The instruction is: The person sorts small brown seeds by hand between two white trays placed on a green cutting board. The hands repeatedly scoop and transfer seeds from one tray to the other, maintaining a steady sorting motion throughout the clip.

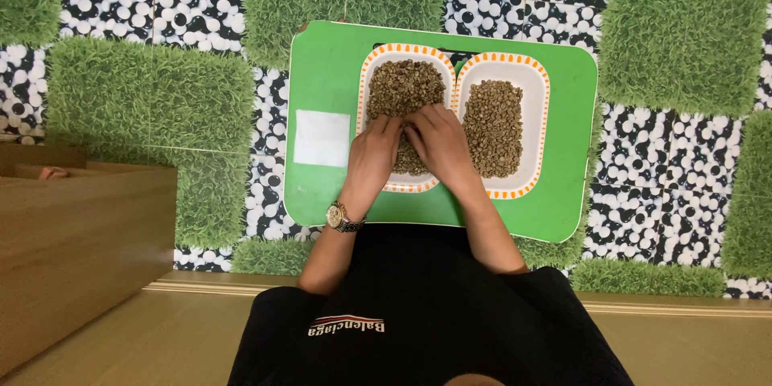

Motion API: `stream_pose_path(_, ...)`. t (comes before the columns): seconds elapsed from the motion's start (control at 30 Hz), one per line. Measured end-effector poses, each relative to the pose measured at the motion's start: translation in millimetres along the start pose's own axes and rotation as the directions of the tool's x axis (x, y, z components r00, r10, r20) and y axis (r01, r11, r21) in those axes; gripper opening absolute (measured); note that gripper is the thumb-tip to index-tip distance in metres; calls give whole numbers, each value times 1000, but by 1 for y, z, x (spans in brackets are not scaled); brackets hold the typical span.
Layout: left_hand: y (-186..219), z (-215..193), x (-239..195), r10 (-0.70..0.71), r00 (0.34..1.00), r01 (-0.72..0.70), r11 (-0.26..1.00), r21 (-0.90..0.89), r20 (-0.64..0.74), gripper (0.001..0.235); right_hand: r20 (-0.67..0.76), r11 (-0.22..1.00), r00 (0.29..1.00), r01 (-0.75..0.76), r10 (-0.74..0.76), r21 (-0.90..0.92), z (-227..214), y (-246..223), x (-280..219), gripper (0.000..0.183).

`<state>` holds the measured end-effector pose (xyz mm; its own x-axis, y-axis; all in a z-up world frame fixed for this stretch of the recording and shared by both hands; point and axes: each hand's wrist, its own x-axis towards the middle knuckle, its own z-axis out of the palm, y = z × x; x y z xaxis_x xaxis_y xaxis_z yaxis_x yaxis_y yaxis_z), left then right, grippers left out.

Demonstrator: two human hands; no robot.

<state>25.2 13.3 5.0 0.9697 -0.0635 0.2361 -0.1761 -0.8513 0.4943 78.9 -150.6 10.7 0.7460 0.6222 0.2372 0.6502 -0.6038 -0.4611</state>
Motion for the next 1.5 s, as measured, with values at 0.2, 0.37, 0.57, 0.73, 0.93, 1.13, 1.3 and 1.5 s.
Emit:
stream_pose_path(0.2, 1, -10, 1, 3, 1000, -4, 997, -78, -16, 10, -38, 999, 999, -11, 13, 52, -4, -4, -1, 9)
stream_pose_path(0.37, 5, -21, 3, -5, 1000, 5, 993, -120, -2, 9, -51, 997, 999, -8, 12, 78, -1, -1, -2, 10)
stream_pose_path(0.57, 2, -17, 1, 1, 1000, -2, 993, -116, -9, 10, -58, 995, 998, 1, 5, 100, -6, -4, 1, 8)
stream_pose_path(0.73, 1, -18, 1, 8, 1000, -11, 993, -120, -26, 11, -77, 993, 997, 15, -6, 117, -7, -5, 2, 5)
stream_pose_path(0.93, 6, -21, 2, 0, 999, -5, 988, -156, -34, 10, -110, 986, 994, 10, 9, 166, -11, 0, -7, 6)
stream_pose_path(1.13, 10, -13, 4, 37, 999, -38, 977, -211, -11, 10, -147, 984, 985, -62, 87, 167, -13, 25, -33, 10)
stream_pose_path(1.3, 28, -9, 13, 114, 993, -103, 965, -240, 33, 18, -201, 980, 962, -163, 184, 114, -26, 55, -64, 9)
stream_pose_path(1.5, 55, 20, 21, 312, 950, -310, 943, -118, 1, 17, -286, 954, 912, -258, 293, 153, -47, 64, -85, 9)
